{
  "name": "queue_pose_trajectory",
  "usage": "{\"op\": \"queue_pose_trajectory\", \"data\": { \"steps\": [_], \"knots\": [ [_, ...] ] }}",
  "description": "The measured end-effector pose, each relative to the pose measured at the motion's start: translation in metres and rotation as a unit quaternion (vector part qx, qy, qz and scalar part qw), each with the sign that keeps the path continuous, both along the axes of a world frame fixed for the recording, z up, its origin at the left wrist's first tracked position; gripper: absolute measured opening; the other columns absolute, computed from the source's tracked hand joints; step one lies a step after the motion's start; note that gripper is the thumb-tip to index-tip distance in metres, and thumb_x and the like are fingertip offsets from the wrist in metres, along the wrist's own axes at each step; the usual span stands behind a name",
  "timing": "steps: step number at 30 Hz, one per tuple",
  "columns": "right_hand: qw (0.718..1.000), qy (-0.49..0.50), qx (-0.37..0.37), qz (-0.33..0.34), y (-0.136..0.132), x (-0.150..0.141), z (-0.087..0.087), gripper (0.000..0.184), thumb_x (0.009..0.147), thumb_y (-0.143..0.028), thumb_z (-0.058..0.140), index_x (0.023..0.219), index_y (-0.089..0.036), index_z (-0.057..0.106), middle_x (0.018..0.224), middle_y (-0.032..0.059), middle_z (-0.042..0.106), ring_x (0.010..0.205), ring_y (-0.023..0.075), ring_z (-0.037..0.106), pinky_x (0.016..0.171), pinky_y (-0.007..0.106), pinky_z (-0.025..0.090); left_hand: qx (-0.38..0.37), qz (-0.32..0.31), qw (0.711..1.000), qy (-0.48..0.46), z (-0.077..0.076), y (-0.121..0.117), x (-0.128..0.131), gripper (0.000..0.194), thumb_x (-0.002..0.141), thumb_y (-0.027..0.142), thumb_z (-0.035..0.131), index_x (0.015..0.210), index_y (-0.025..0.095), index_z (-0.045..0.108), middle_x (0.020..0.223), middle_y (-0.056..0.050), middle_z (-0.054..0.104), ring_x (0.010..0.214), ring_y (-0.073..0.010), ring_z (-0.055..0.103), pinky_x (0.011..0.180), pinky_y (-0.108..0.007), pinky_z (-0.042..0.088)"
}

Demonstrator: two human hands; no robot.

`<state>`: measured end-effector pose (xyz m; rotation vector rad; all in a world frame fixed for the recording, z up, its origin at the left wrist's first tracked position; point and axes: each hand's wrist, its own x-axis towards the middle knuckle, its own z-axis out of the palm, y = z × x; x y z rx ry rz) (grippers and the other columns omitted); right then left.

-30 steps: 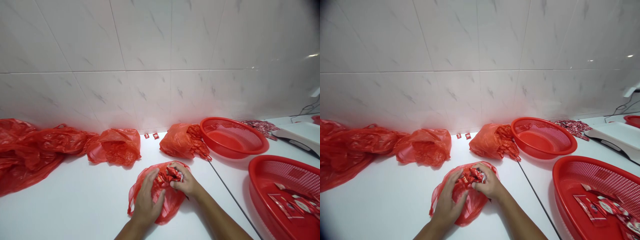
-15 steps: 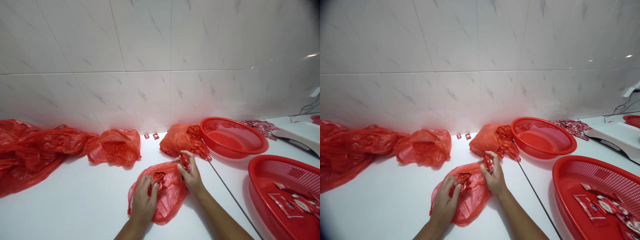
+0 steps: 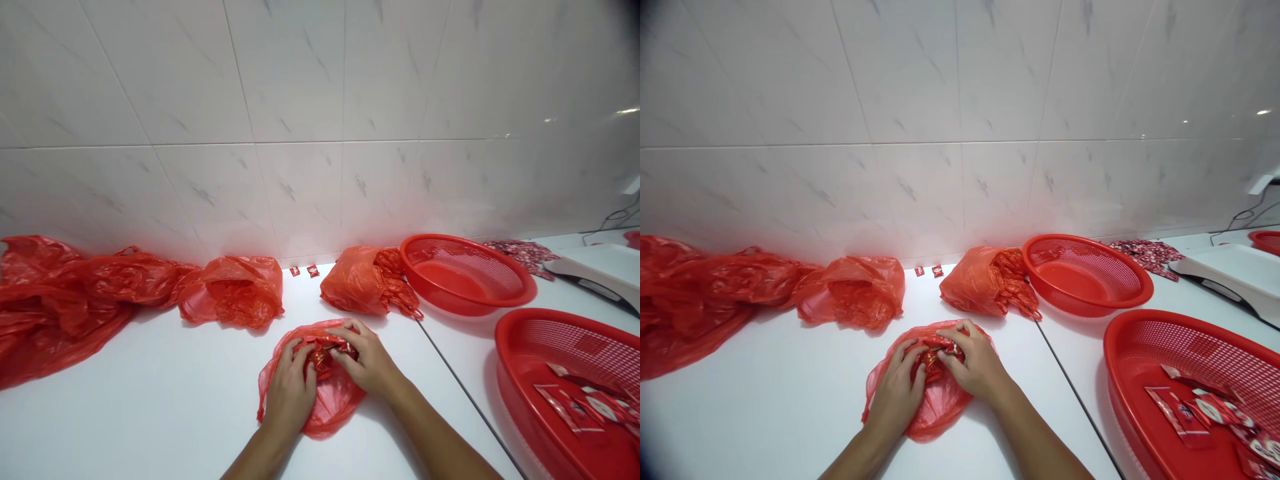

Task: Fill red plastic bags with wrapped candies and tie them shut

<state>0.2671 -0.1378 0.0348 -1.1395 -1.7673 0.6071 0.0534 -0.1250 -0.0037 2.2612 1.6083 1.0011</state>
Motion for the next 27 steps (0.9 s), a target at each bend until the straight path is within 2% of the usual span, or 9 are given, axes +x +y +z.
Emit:
{"op": "queue_pose_trajectory", "data": {
  "steps": [2, 6, 9, 11, 14, 18, 20, 23, 27],
  "knots": [
    [1.0, 0.001, -0.008, 0.01, -0.001, 0.001, 0.003, 0.032, 0.099, -0.03, 0.059, 0.128, -0.029, 0.073, 0.119, 0.0075, 0.071, 0.11, 0.0255, 0.067, 0.102, 0.044, 0.055, 0.011, 0.001, 1.0, 0.023, -0.003, 0.001, 0.0, 0.034, 0.095, 0.018, 0.052, 0.121, 0.022, 0.074, 0.142, -0.012, 0.063, 0.13, -0.0312, 0.063, 0.106, -0.054, 0.058],
    [1.0, -0.002, 0.008, 0.003, 0.0, 0.003, 0.004, 0.044, 0.099, -0.027, 0.056, 0.143, -0.026, 0.063, 0.132, 0.0085, 0.071, 0.122, 0.028, 0.065, 0.109, 0.047, 0.05, 0.026, -0.005, 0.999, 0.038, -0.005, 0.0, 0.0, 0.035, 0.096, 0.018, 0.051, 0.122, 0.021, 0.075, 0.14, -0.012, 0.066, 0.13, -0.0303, 0.063, 0.11, -0.053, 0.056],
    [0.999, -0.032, 0.017, -0.01, -0.002, 0.004, 0.003, 0.048, 0.092, -0.023, 0.062, 0.14, -0.027, 0.065, 0.13, 0.0087, 0.071, 0.116, 0.028, 0.067, 0.102, 0.044, 0.054, 0.034, -0.012, 0.999, 0.016, 0.001, -0.003, 0.0, 0.037, 0.101, 0.023, 0.046, 0.127, 0.021, 0.072, 0.137, -0.012, 0.068, 0.128, -0.029, 0.065, 0.109, -0.053, 0.057],
    [0.997, -0.074, -0.006, 0.002, -0.005, 0.005, 0.004, 0.051, 0.085, -0.025, 0.07, 0.136, -0.03, 0.069, 0.127, 0.0083, 0.071, 0.11, 0.0283, 0.069, 0.096, 0.042, 0.056, 0.045, -0.027, 0.999, -0.005, 0.004, -0.005, 0.001, 0.038, 0.103, 0.026, 0.045, 0.133, 0.022, 0.069, 0.136, -0.011, 0.069, 0.128, -0.0281, 0.065, 0.109, -0.051, 0.056],
    [0.99, -0.129, -0.051, 0.027, -0.008, 0.006, 0.006, 0.06, 0.079, -0.031, 0.078, 0.138, -0.033, 0.069, 0.13, 0.0088, 0.07, 0.108, 0.0303, 0.069, 0.095, 0.043, 0.056, 0.044, -0.062, 0.997, -0.007, 0.004, -0.005, 0.002, 0.038, 0.102, 0.029, 0.05, 0.136, 0.023, 0.067, 0.136, -0.008, 0.071, 0.128, -0.0274, 0.066, 0.108, -0.048, 0.057],
    [0.99, -0.119, -0.064, 0.037, -0.005, 0.008, 0.002, 0.061, 0.082, -0.015, 0.063, 0.14, -0.031, 0.068, 0.133, 0.0077, 0.07, 0.114, 0.0282, 0.069, 0.101, 0.043, 0.055, 0.013, -0.079, 0.997, 0.019, -0.002, -0.003, 0.002, 0.038, 0.103, 0.031, 0.05, 0.135, 0.025, 0.068, 0.137, -0.007, 0.071, 0.124, -0.0266, 0.069, 0.106, -0.047, 0.058],
    [0.992, -0.108, -0.057, 0.023, -0.001, 0.009, -0.004, 0.067, 0.077, -0.007, 0.059, 0.141, -0.027, 0.067, 0.135, 0.0088, 0.07, 0.12, 0.0284, 0.067, 0.105, 0.043, 0.053, 0.001, -0.077, 0.997, 0.021, -0.003, -0.003, 0.002, 0.038, 0.104, 0.032, 0.05, 0.137, 0.025, 0.068, 0.138, -0.008, 0.071, 0.125, -0.0266, 0.068, 0.107, -0.047, 0.058],
    [0.993, -0.106, -0.058, -0.019, 0.004, 0.011, -0.012, 0.072, 0.074, -0.006, 0.059, 0.144, -0.022, 0.063, 0.134, 0.0118, 0.07, 0.124, 0.0314, 0.066, 0.108, 0.048, 0.051, -0.015, -0.077, 0.997, 0.019, -0.002, -0.003, 0.001, 0.039, 0.104, 0.034, 0.049, 0.138, 0.025, 0.067, 0.139, -0.008, 0.07, 0.126, -0.0271, 0.068, 0.107, -0.048, 0.057],
    [0.992, -0.088, -0.053, -0.079, 0.008, 0.014, -0.012, 0.059, 0.077, -0.013, 0.064, 0.136, -0.021, 0.069, 0.126, 0.0123, 0.073, 0.115, 0.0329, 0.068, 0.102, 0.05, 0.052, -0.047, -0.067, 0.996, 0.018, -0.001, -0.002, 0.002, 0.04, 0.104, 0.035, 0.047, 0.138, 0.023, 0.065, 0.139, -0.01, 0.07, 0.127, -0.0279, 0.067, 0.107, -0.05, 0.057]
  ]
}}
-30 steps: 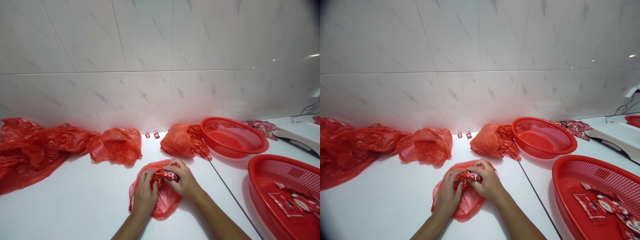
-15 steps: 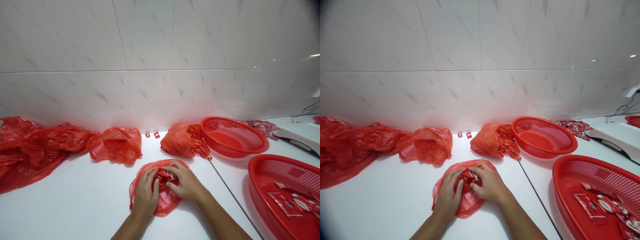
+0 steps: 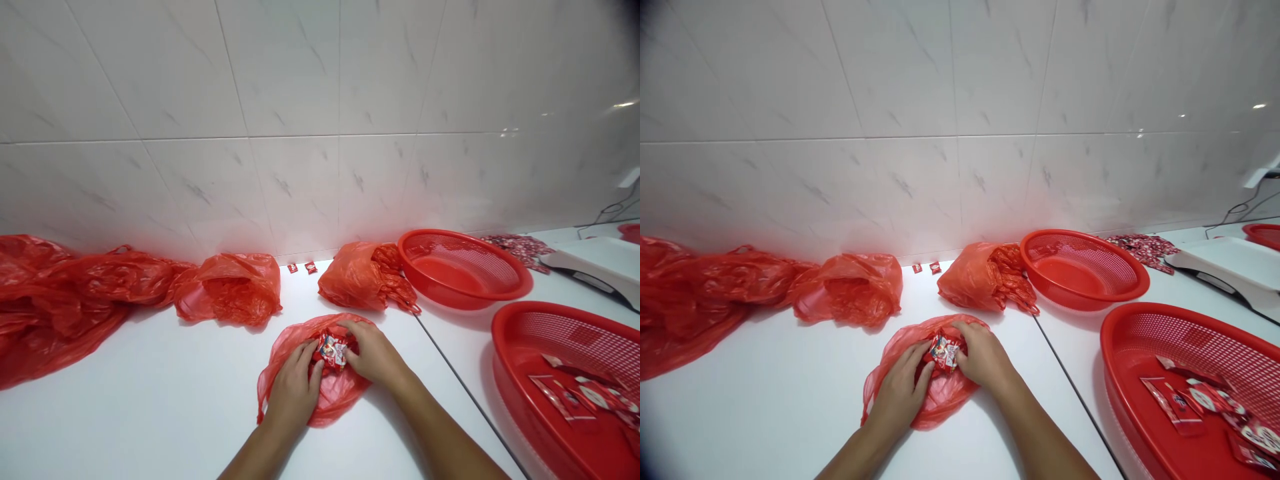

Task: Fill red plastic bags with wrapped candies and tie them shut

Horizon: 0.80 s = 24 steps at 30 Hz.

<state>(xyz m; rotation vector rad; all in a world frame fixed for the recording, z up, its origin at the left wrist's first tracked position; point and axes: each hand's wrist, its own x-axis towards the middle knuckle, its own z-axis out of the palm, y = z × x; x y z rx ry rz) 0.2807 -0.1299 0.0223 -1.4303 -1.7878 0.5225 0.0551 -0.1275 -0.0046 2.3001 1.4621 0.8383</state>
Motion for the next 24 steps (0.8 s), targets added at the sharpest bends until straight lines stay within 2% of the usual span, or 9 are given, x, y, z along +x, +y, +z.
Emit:
{"op": "queue_pose_trajectory", "data": {
  "steps": [2, 4, 6, 8, 10, 12, 14, 18, 24],
  "knots": [
    [0.997, 0.066, 0.021, -0.029, 0.002, 0.002, 0.003, 0.04, 0.081, -0.02, 0.067, 0.12, -0.02, 0.075, 0.113, 0.0114, 0.076, 0.103, 0.0302, 0.069, 0.096, 0.047, 0.053, -0.007, 0.006, 1.0, 0.0, 0.001, 0.0, 0.0, 0.04, 0.104, 0.035, 0.047, 0.138, 0.021, 0.063, 0.138, -0.011, 0.07, 0.127, -0.0287, 0.067, 0.108, -0.051, 0.056],
    [0.976, 0.213, 0.032, -0.035, 0.004, 0.004, 0.005, 0.025, 0.085, -0.028, 0.064, 0.105, -0.02, 0.076, 0.1, 0.0086, 0.075, 0.091, 0.025, 0.068, 0.088, 0.041, 0.054, -0.006, 0.005, 1.0, -0.002, 0.001, 0.0, 0.001, 0.04, 0.103, 0.034, 0.048, 0.138, 0.021, 0.063, 0.139, -0.011, 0.07, 0.129, -0.0291, 0.066, 0.108, -0.051, 0.055],
    [0.925, 0.378, 0.039, -0.002, 0.005, 0.002, 0.005, 0.023, 0.083, -0.026, 0.059, 0.1, -0.021, 0.074, 0.097, 0.0062, 0.073, 0.09, 0.0214, 0.067, 0.084, 0.035, 0.054, -0.003, 0.003, 1.0, -0.002, 0.003, -0.001, 0.001, 0.039, 0.102, 0.033, 0.049, 0.137, 0.021, 0.064, 0.139, -0.01, 0.069, 0.129, -0.029, 0.065, 0.109, -0.05, 0.055],
    [0.875, 0.48, 0.053, 0.043, 0.004, -0.004, 0.005, 0.029, 0.074, -0.018, 0.058, 0.098, -0.023, 0.072, 0.102, 0.0043, 0.072, 0.097, 0.0202, 0.066, 0.088, 0.033, 0.054, 0.0, 0.005, 1.0, -0.003, 0.004, -0.002, 0.002, 0.037, 0.102, 0.032, 0.05, 0.135, 0.022, 0.065, 0.138, -0.009, 0.07, 0.128, -0.0289, 0.066, 0.109, -0.05, 0.055],
    [0.861, 0.499, 0.069, 0.073, 0.002, -0.013, 0.004, 0.031, 0.068, -0.012, 0.06, 0.094, -0.024, 0.071, 0.107, 0.0034, 0.07, 0.107, 0.0202, 0.066, 0.094, 0.033, 0.053, 0.006, 0.006, 1.0, -0.006, 0.005, -0.002, 0.002, 0.036, 0.101, 0.032, 0.051, 0.133, 0.023, 0.066, 0.136, -0.009, 0.071, 0.127, -0.0294, 0.067, 0.108, -0.05, 0.056],
    [0.876, 0.466, 0.078, 0.099, -0.001, -0.023, 0.004, 0.025, 0.072, -0.011, 0.063, 0.092, -0.024, 0.069, 0.109, 0.0044, 0.069, 0.11, 0.0212, 0.066, 0.096, 0.035, 0.054, 0.008, 0.002, 1.0, -0.011, 0.006, -0.003, 0.002, 0.036, 0.101, 0.032, 0.051, 0.132, 0.023, 0.067, 0.135, -0.009, 0.072, 0.126, -0.0293, 0.067, 0.107, -0.05, 0.057],
    [0.914, 0.383, 0.068, 0.118, -0.003, -0.031, 0.002, 0.023, 0.08, -0.012, 0.062, 0.097, -0.024, 0.071, 0.111, 0.0067, 0.068, 0.11, 0.0224, 0.066, 0.094, 0.037, 0.056, 0.003, -0.004, 1.0, -0.013, 0.005, -0.003, 0.002, 0.037, 0.1, 0.029, 0.051, 0.133, 0.024, 0.067, 0.135, -0.009, 0.072, 0.126, -0.0289, 0.068, 0.107, -0.05, 0.057],
    [0.982, 0.182, 0.007, 0.052, 0.001, -0.034, -0.008, 0.029, 0.082, -0.005, 0.056, 0.094, -0.022, 0.077, 0.101, 0.0069, 0.07, 0.094, 0.0211, 0.068, 0.087, 0.036, 0.057, -0.003, -0.003, 1.0, -0.005, 0.003, -0.002, 0.001, 0.045, 0.095, 0.023, 0.05, 0.139, 0.021, 0.063, 0.139, -0.011, 0.069, 0.129, -0.0302, 0.066, 0.108, -0.051, 0.056],
    [0.994, 0.109, -0.011, -0.015, 0.008, -0.031, -0.014, 0.03, 0.079, -0.002, 0.057, 0.09, -0.022, 0.078, 0.092, 0.0034, 0.074, 0.09, 0.0208, 0.069, 0.085, 0.034, 0.055, -0.011, -0.001, 1.0, 0.0, 0.002, -0.004, 0.0, 0.05, 0.097, 0.024, 0.045, 0.145, 0.02, 0.059, 0.141, -0.012, 0.068, 0.131, -0.0306, 0.065, 0.11, -0.053, 0.054]
  ]
}}
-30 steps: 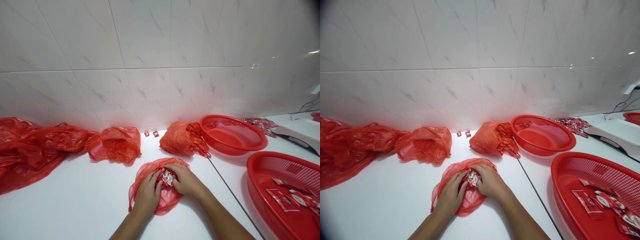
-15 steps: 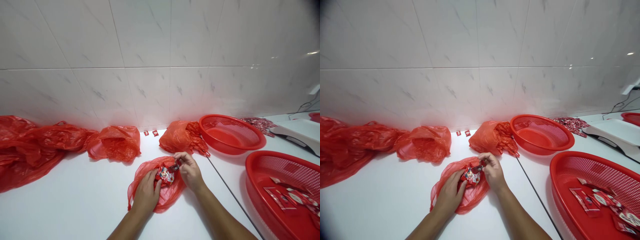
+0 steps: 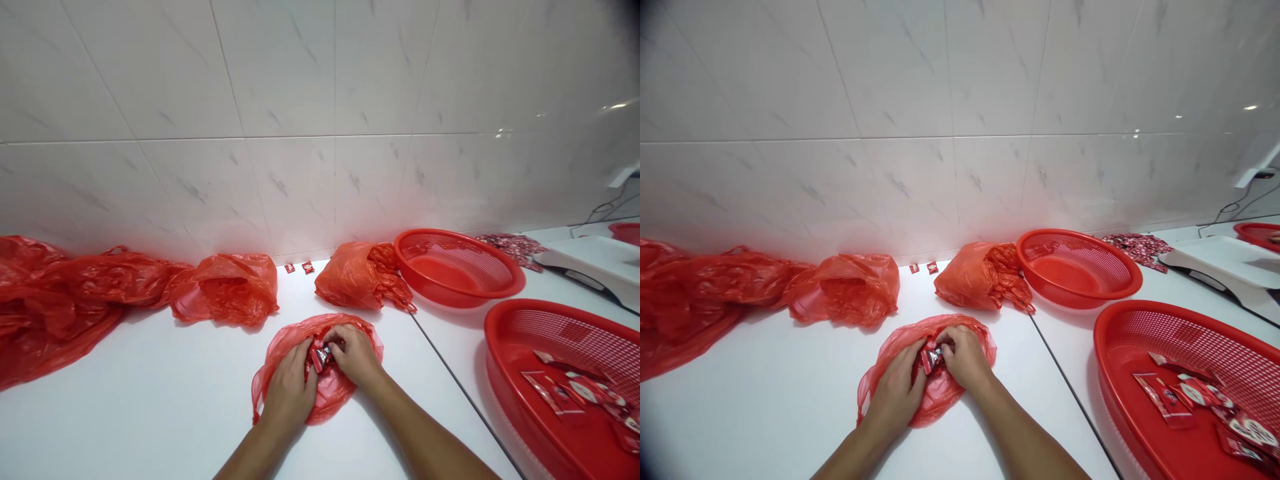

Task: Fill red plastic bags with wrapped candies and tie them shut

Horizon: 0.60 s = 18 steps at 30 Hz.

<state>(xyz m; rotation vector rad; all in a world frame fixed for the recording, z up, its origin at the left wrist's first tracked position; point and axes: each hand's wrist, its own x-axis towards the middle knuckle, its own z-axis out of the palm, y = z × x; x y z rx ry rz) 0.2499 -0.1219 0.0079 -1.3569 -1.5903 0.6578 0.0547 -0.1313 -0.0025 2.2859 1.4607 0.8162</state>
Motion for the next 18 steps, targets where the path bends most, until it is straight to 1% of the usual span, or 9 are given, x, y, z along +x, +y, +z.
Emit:
{"op": "queue_pose_trajectory", "data": {
  "steps": [4, 6, 8, 10, 12, 13, 15, 17, 18],
  "knots": [
    [0.999, -0.013, 0.034, -0.002, -0.002, -0.002, 0.003, 0.027, 0.082, -0.004, 0.057, 0.089, -0.021, 0.076, 0.09, 0.0035, 0.076, 0.089, 0.0213, 0.07, 0.086, 0.034, 0.055, 0.018, 0.005, 1.0, -0.016, 0.004, -0.004, -0.001, 0.052, 0.099, 0.025, 0.043, 0.15, 0.02, 0.054, 0.146, -0.012, 0.066, 0.134, -0.0311, 0.063, 0.112, -0.055, 0.052],
    [0.997, -0.006, 0.074, 0.011, -0.004, -0.002, 0.007, 0.03, 0.086, -0.005, 0.052, 0.095, -0.02, 0.075, 0.093, 0.0041, 0.077, 0.088, 0.0206, 0.071, 0.084, 0.034, 0.056, 0.04, 0.01, 0.999, -0.024, 0.007, -0.004, -0.001, 0.048, 0.099, 0.031, 0.048, 0.145, 0.02, 0.057, 0.142, -0.013, 0.067, 0.132, -0.0325, 0.063, 0.11, -0.056, 0.054],
    [0.991, 0.011, 0.131, 0.009, -0.006, 0.002, 0.012, 0.034, 0.087, -0.005, 0.048, 0.103, -0.02, 0.073, 0.094, 0.0045, 0.078, 0.085, 0.0193, 0.072, 0.082, 0.032, 0.057, 0.072, 0.009, 0.997, -0.032, 0.01, -0.004, 0.0, 0.042, 0.099, 0.034, 0.052, 0.137, 0.021, 0.062, 0.137, -0.012, 0.069, 0.127, -0.0324, 0.066, 0.106, -0.054, 0.057],
    [0.981, 0.022, 0.191, -0.027, -0.007, 0.012, 0.018, 0.034, 0.087, -0.006, 0.047, 0.106, -0.019, 0.072, 0.094, 0.0046, 0.078, 0.083, 0.0185, 0.073, 0.08, 0.03, 0.057, 0.115, 0.005, 0.993, -0.036, 0.013, -0.002, 0.001, 0.036, 0.099, 0.031, 0.053, 0.132, 0.022, 0.063, 0.132, -0.011, 0.07, 0.123, -0.0309, 0.067, 0.103, -0.052, 0.058],
    [0.969, 0.013, 0.233, -0.088, -0.007, 0.026, 0.023, 0.031, 0.087, -0.008, 0.048, 0.103, -0.019, 0.072, 0.094, 0.0049, 0.078, 0.084, 0.0187, 0.073, 0.08, 0.029, 0.056, 0.163, 0.0, 0.986, -0.037, 0.015, -0.001, 0.002, 0.032, 0.099, 0.028, 0.054, 0.129, 0.022, 0.063, 0.129, -0.01, 0.071, 0.12, -0.0294, 0.068, 0.102, -0.05, 0.058],
    [0.964, 0.002, 0.238, -0.118, -0.006, 0.035, 0.026, 0.029, 0.087, -0.009, 0.048, 0.1, -0.019, 0.072, 0.093, 0.0049, 0.077, 0.084, 0.0188, 0.073, 0.079, 0.029, 0.055, 0.185, -0.004, 0.982, -0.035, 0.017, -0.001, 0.002, 0.031, 0.099, 0.026, 0.054, 0.128, 0.022, 0.063, 0.127, -0.01, 0.072, 0.119, -0.0288, 0.068, 0.102, -0.049, 0.057],
    [0.962, -0.03, 0.217, -0.164, -0.003, 0.053, 0.029, 0.026, 0.086, -0.011, 0.047, 0.091, -0.019, 0.071, 0.086, 0.0039, 0.076, 0.079, 0.0187, 0.071, 0.075, 0.029, 0.052, 0.222, -0.011, 0.974, -0.029, 0.021, 0.0, 0.002, 0.029, 0.098, 0.022, 0.055, 0.126, 0.021, 0.063, 0.123, -0.009, 0.072, 0.117, -0.0278, 0.068, 0.101, -0.047, 0.056],
    [0.966, -0.058, 0.17, -0.185, 0.0, 0.07, 0.033, 0.022, 0.084, -0.012, 0.048, 0.081, -0.02, 0.068, 0.076, 0.002, 0.072, 0.07, 0.0174, 0.066, 0.069, 0.028, 0.047, 0.249, -0.012, 0.968, -0.022, 0.026, -0.001, 0.001, 0.028, 0.097, 0.019, 0.055, 0.124, 0.021, 0.064, 0.119, -0.008, 0.072, 0.112, -0.0269, 0.067, 0.099, -0.045, 0.055],
    [0.97, -0.066, 0.146, -0.184, 0.002, 0.078, 0.034, 0.02, 0.083, -0.013, 0.048, 0.076, -0.02, 0.066, 0.071, 0.0009, 0.069, 0.065, 0.0163, 0.063, 0.066, 0.027, 0.044, 0.261, -0.01, 0.965, -0.02, 0.029, -0.002, 0.001, 0.027, 0.097, 0.017, 0.055, 0.122, 0.021, 0.064, 0.116, -0.008, 0.072, 0.109, -0.0264, 0.067, 0.097, -0.043, 0.055]
  ]
}}
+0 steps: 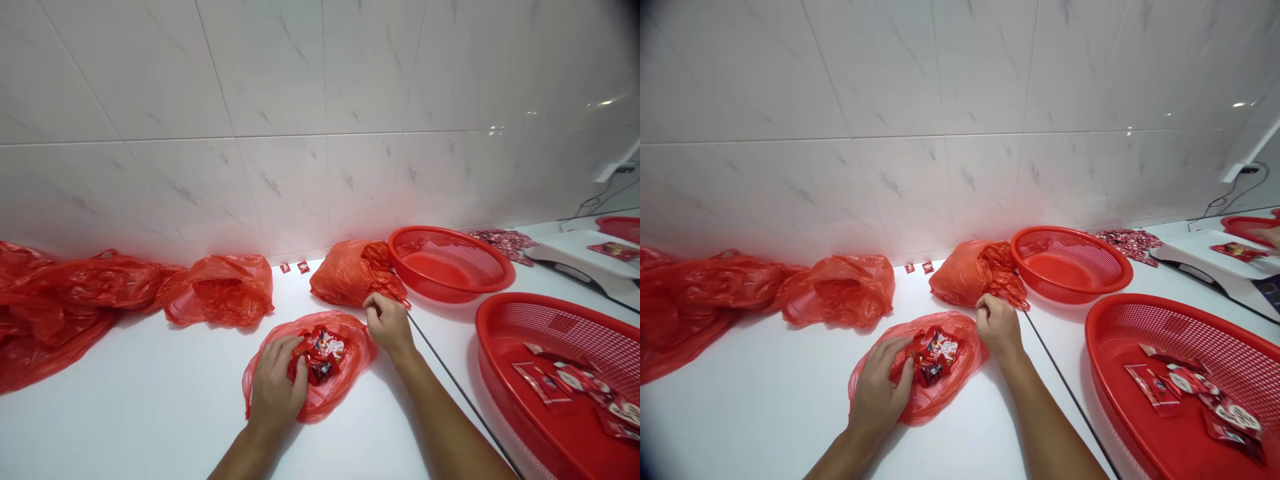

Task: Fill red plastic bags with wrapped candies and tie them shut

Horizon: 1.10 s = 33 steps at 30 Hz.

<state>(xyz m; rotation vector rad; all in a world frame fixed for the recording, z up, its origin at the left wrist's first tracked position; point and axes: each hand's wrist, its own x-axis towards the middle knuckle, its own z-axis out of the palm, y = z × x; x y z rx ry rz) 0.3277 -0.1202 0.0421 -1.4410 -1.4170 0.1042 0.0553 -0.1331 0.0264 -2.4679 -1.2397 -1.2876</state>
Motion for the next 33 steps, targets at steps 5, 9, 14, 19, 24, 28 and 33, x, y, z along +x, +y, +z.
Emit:
{"op": "queue_pose_trajectory", "data": {
  "steps": [5, 9, 14, 19, 24, 28, 33],
  "knots": [
    [0.979, -0.029, -0.158, 0.128, -0.003, 0.021, 0.01, 0.016, 0.075, -0.014, 0.052, 0.06, -0.019, 0.056, 0.057, -0.0018, 0.06, 0.055, 0.0124, 0.054, 0.056, 0.025, 0.033, 0.029, 0.046, 0.998, 0.024, 0.015, -0.001, -0.009, 0.027, 0.094, 0.017, 0.056, 0.118, 0.019, 0.066, 0.111, -0.01, 0.069, 0.101, -0.0272, 0.063, 0.094, -0.043, 0.054],
    [0.942, -0.126, -0.296, 0.096, -0.008, 0.023, 0.009, 0.018, 0.074, -0.028, 0.069, 0.061, -0.02, 0.06, 0.059, -0.0005, 0.062, 0.054, 0.0131, 0.05, 0.053, 0.026, 0.026, -0.075, 0.158, 0.979, 0.104, 0.025, 0.008, -0.029, 0.049, 0.082, 0.027, 0.062, 0.129, 0.015, 0.066, 0.127, -0.018, 0.062, 0.109, -0.0359, 0.059, 0.1, -0.054, 0.051],
    [0.937, -0.144, -0.318, 0.029, -0.006, 0.017, -0.012, 0.017, 0.066, -0.029, 0.082, 0.065, -0.021, 0.067, 0.064, 0.0022, 0.067, 0.053, 0.0137, 0.051, 0.053, 0.026, 0.025, -0.374, 0.151, 0.912, 0.08, 0.037, 0.026, -0.062, 0.061, 0.07, 0.028, 0.063, 0.13, 0.019, 0.063, 0.112, -0.012, 0.067, 0.101, -0.0335, 0.068, 0.084, -0.044, 0.055],
    [0.955, -0.127, -0.268, 0.015, 0.001, 0.016, -0.019, 0.015, 0.071, -0.013, 0.069, 0.059, -0.019, 0.063, 0.059, 0.002, 0.064, 0.053, 0.0129, 0.051, 0.054, 0.026, 0.025, -0.574, 0.028, 0.819, -0.003, 0.048, 0.03, -0.082, 0.056, 0.065, 0.023, 0.066, 0.121, 0.021, 0.062, 0.084, -0.001, 0.076, 0.077, -0.0287, 0.073, 0.068, -0.035, 0.051],
    [0.988, -0.071, -0.131, 0.039, 0.006, 0.018, -0.009, 0.015, 0.079, -0.019, 0.059, 0.071, -0.019, 0.071, 0.069, 0.0029, 0.071, 0.065, 0.0163, 0.062, 0.064, 0.026, 0.04, -0.629, -0.04, 0.772, -0.083, 0.06, 0.026, -0.083, 0.052, 0.069, 0.023, 0.069, 0.121, 0.017, 0.064, 0.072, -0.001, 0.075, 0.065, -0.0258, 0.072, 0.061, -0.033, 0.049],
    [0.995, 0.073, -0.01, 0.067, 0.003, 0.014, -0.006, 0.018, 0.081, -0.025, 0.058, 0.085, -0.018, 0.075, 0.073, 0.0029, 0.073, 0.064, 0.0165, 0.063, 0.066, 0.027, 0.047, -0.58, -0.063, 0.791, -0.185, 0.074, 0.03, -0.082, 0.065, 0.076, 0.042, 0.081, 0.131, 0.014, 0.06, 0.064, 0.001, 0.07, 0.061, -0.0217, 0.069, 0.06, -0.03, 0.049],
    [0.943, 0.304, 0.03, 0.129, 0.0, 0.003, 0.008, 0.016, 0.08, -0.034, 0.062, 0.081, -0.018, 0.065, 0.065, 0.0001, 0.064, 0.056, 0.0139, 0.056, 0.054, 0.025, 0.042, -0.458, -0.085, 0.832, -0.301, 0.128, 0.034, -0.078, 0.068, 0.077, 0.043, 0.088, 0.134, 0.015, 0.062, 0.066, 0.002, 0.067, 0.063, -0.015, 0.064, 0.062, -0.025, 0.05]
  ]
}}
